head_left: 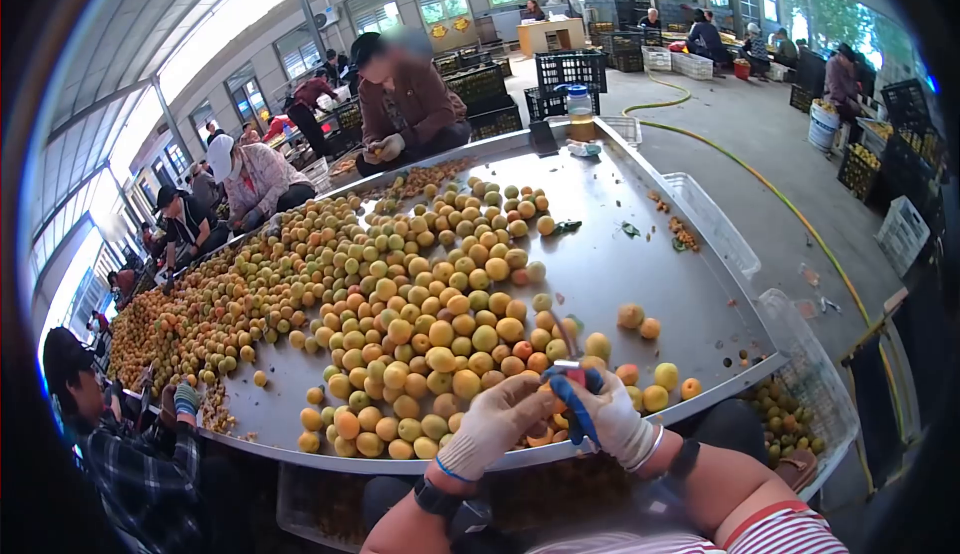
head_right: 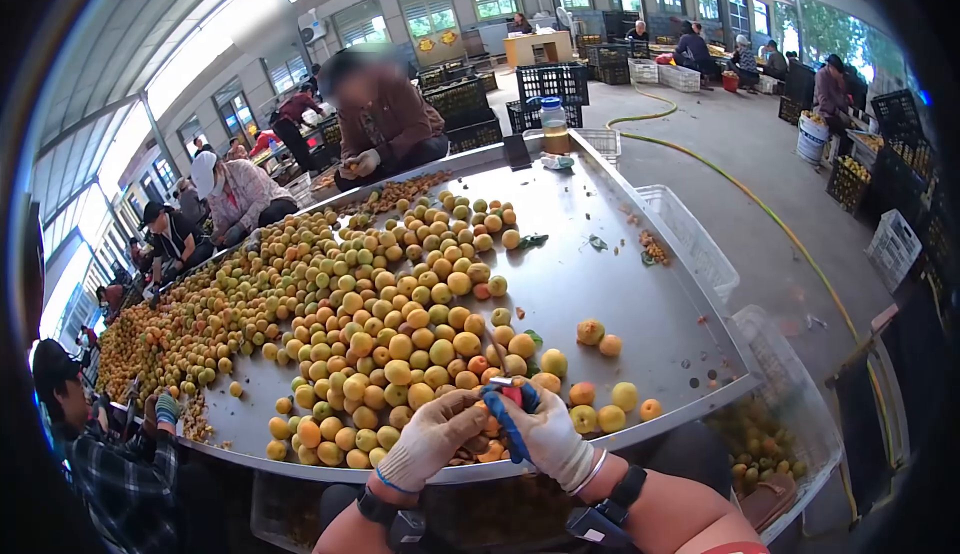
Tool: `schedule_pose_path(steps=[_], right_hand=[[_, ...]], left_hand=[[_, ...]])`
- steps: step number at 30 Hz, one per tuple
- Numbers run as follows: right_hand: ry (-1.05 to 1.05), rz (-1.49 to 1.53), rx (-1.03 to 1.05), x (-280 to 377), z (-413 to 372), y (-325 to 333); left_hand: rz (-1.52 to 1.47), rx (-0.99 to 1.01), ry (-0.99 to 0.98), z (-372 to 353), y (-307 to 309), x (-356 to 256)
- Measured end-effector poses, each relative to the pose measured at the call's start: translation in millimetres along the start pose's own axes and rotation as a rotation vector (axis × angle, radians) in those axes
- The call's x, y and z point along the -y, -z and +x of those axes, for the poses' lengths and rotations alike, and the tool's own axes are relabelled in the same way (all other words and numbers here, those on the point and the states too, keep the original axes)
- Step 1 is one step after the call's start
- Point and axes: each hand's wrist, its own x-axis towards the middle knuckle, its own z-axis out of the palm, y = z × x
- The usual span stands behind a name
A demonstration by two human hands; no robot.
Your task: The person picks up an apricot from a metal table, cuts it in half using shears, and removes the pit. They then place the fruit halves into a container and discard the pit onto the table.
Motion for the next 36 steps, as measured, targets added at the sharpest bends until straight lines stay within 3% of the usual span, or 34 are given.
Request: schedule_pose_path(steps=[3,6,8,10,12,16,19,20,22,24,26,28,30,31,36], right_hand=[[-0.116,-0.041,0.141,1.7,0.6,5.2],[-0.054,0.009,0.089,6.3,12.6,21.5],[0.006,0.075,0.013,34.1,18.8,26.3],[0.133,0.117,-0.056,40.3,31.5,40.9],[0.135,0.09,-0.131,57.9,30.1,42.1],[0.245,0.072,-0.201,70.8,37.8,48.8],[0.341,0.028,-0.256,90.2,35.3,55.4],[0.345,0.026,-0.263,94.9,36.2,60.7],[0.418,0.031,-0.354,105.3,37.7,73.8],[0.439,0.035,-0.373,109.8,38.6,82.3],[0.451,0.082,-0.39,111.8,38.4,85.3],[0.439,0.076,-0.404,111.4,40.2,85.2],[0.431,0.06,-0.422,110.7,42.1,87.3],[0.436,0.063,-0.422,109.4,43.4,89.4],[0.448,0.103,-0.413,112.5,43.0,93.6]], left_hand=[[-0.091,0.044,-0.022,-6.5,-8.1,-2.6],[-0.018,0.036,0.023,-7.1,2.2,-3.6],[0.141,0.088,-0.081,-12.6,-2.7,-0.8],[0.739,0.237,-0.099,-25.8,-6.2,-13.7],[1.074,0.313,-0.281,-32.5,-16.9,-13.8],[1.284,0.336,-0.192,-42.1,-31.4,-21.3],[1.183,0.301,-0.172,-32.9,-28.0,-26.3],[1.138,0.254,-0.157,-26.5,-27.8,-27.1],[1.1,0.208,-0.326,-4.9,-29.9,-30.0],[0.982,0.095,-0.204,23.1,-38.2,-31.5],[0.957,0.012,-0.352,70.0,-42.4,-22.5],[1.151,-0.036,-0.393,112.1,-54.3,-25.1],[1.325,-0.021,-0.44,147.0,-75.1,-25.2],[1.395,0.062,-0.319,158.6,-86.3,-30.7],[1.578,0.17,-0.317,215.1,-115.3,-11.1]])
